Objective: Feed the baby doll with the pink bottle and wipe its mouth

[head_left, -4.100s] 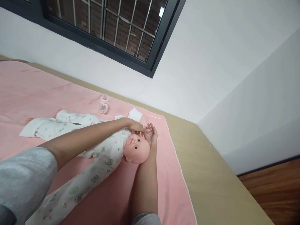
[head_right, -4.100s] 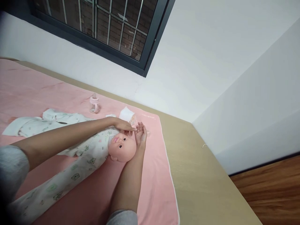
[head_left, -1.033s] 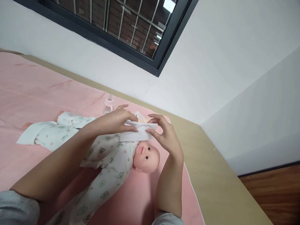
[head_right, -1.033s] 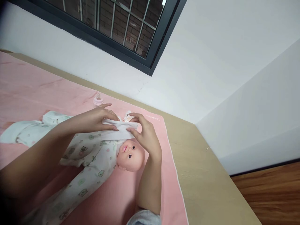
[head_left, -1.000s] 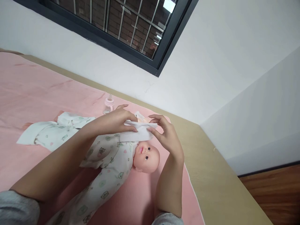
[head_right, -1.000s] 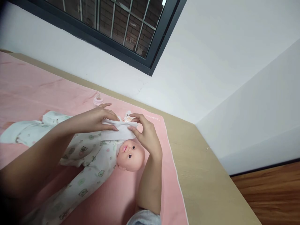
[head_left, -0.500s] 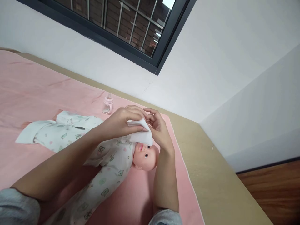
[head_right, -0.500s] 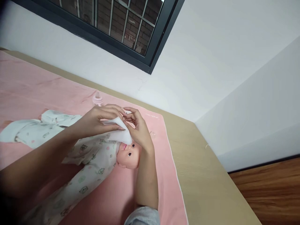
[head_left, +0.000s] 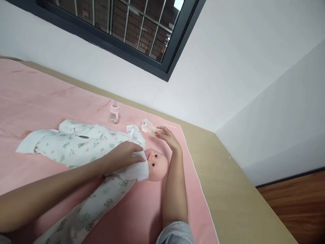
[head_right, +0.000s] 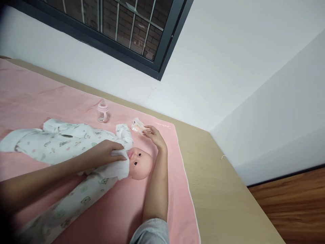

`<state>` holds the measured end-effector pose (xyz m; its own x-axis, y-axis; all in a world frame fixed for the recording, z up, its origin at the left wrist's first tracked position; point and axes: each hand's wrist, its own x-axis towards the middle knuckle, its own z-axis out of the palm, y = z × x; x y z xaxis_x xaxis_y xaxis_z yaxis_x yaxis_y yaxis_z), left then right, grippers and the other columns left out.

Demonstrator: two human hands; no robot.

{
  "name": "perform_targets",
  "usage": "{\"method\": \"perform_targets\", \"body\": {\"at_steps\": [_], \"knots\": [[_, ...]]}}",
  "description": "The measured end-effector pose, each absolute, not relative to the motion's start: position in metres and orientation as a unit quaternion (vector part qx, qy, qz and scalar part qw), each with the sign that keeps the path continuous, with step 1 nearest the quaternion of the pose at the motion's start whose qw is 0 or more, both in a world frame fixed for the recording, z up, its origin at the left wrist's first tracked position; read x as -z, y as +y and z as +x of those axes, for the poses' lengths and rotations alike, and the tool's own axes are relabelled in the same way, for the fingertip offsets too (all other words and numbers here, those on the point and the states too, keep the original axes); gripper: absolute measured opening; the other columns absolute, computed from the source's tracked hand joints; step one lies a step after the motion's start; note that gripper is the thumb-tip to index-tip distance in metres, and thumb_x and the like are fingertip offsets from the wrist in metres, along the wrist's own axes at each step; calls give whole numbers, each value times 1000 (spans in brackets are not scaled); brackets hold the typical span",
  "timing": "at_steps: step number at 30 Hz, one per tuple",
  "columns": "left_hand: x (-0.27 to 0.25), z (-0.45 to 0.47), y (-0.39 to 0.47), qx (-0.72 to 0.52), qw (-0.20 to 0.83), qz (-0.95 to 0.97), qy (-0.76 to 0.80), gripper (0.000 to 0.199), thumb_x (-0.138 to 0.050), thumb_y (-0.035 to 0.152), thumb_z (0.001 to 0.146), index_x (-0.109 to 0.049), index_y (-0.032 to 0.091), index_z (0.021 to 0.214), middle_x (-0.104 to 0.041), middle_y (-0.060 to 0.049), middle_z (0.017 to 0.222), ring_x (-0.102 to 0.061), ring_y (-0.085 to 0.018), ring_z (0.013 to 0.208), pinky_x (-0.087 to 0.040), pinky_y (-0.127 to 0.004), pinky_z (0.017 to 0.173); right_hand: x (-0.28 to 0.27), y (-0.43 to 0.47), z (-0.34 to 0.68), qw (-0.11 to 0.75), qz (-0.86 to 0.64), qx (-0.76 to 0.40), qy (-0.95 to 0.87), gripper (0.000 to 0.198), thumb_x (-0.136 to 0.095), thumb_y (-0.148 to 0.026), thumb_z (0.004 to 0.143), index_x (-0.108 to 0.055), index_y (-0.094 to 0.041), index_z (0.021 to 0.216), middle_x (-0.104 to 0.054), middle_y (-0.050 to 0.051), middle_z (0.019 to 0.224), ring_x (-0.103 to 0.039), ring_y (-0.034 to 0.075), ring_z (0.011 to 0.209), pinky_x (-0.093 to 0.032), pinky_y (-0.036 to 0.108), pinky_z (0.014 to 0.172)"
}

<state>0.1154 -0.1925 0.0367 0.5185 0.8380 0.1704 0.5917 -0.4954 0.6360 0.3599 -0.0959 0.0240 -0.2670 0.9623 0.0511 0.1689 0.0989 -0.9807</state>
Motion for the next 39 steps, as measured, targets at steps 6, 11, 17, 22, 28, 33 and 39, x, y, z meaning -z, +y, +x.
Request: {"method": "perform_targets", "body": {"at_steps": [6, 11, 17, 22, 28, 33, 39], "knots": [[-26, 119, -195, -216, 148, 881, 394, 28, -47, 34, 90, -52, 19, 67, -62, -3, 72, -56, -21, 76, -39, -33, 73, 32, -83, 370, 420, -461, -573, -531, 34, -75, -32, 74, -63, -20, 103, -72, 4, 90, -70, 16, 86, -50, 38, 99], [-19, 121, -196, -220, 62, 896, 380, 24, -47, 24, 92, -59, 18, 72, -66, -5, 81, -57, -23, 85, -38, -37, 78, 61, -82, 372, 480, -456, -572, -484, 29, -72, -31, 76, -63, -17, 100, -73, 5, 87, -70, 16, 89, -49, 36, 102], [-17, 119, -196, -234, -9, 901, 365, 24, -45, 15, 91, -61, 18, 74, -67, -6, 83, -55, -24, 85, -36, -41, 81, 71, -75, 377, 510, -441, -574, -465, 35, -75, -32, 73, -63, -17, 101, -71, 3, 87, -69, 15, 88, -51, 35, 100], [-16, 119, -192, -255, -37, 897, 361, 26, -42, 9, 89, -62, 19, 76, -66, -6, 82, -55, -23, 84, -36, -41, 82, 72, -75, 378, 516, -438, -575, -460, 36, -76, -34, 72, -63, -17, 100, -71, 3, 88, -69, 15, 88, -51, 35, 99], [-21, 122, -182, -281, -10, 900, 334, 25, -46, 9, 85, -67, 21, 77, -66, -7, 81, -57, -22, 85, -38, -40, 84, 70, -77, 378, 516, -439, -576, -458, 35, -75, -35, 73, -62, -17, 101, -71, 4, 89, -69, 15, 88, -51, 35, 100], [-26, 127, -172, -259, -19, 910, 324, 28, -46, 3, 82, -68, 20, 75, -68, -7, 83, -56, -21, 83, -38, -37, 81, 72, -76, 379, 517, -436, -575, -460, 36, -75, -34, 73, -62, -17, 102, -71, 3, 88, -69, 15, 88, -50, 35, 100], [-33, 133, -162, -237, 9, 916, 323, 28, -47, 2, 79, -68, 18, 70, -70, -5, 85, -58, -20, 83, -37, -36, 77, 73, -76, 379, 521, -432, -574, -460, 35, -76, -36, 73, -63, -19, 101, -72, 3, 91, -70, 16, 88, -50, 35, 100]]}}
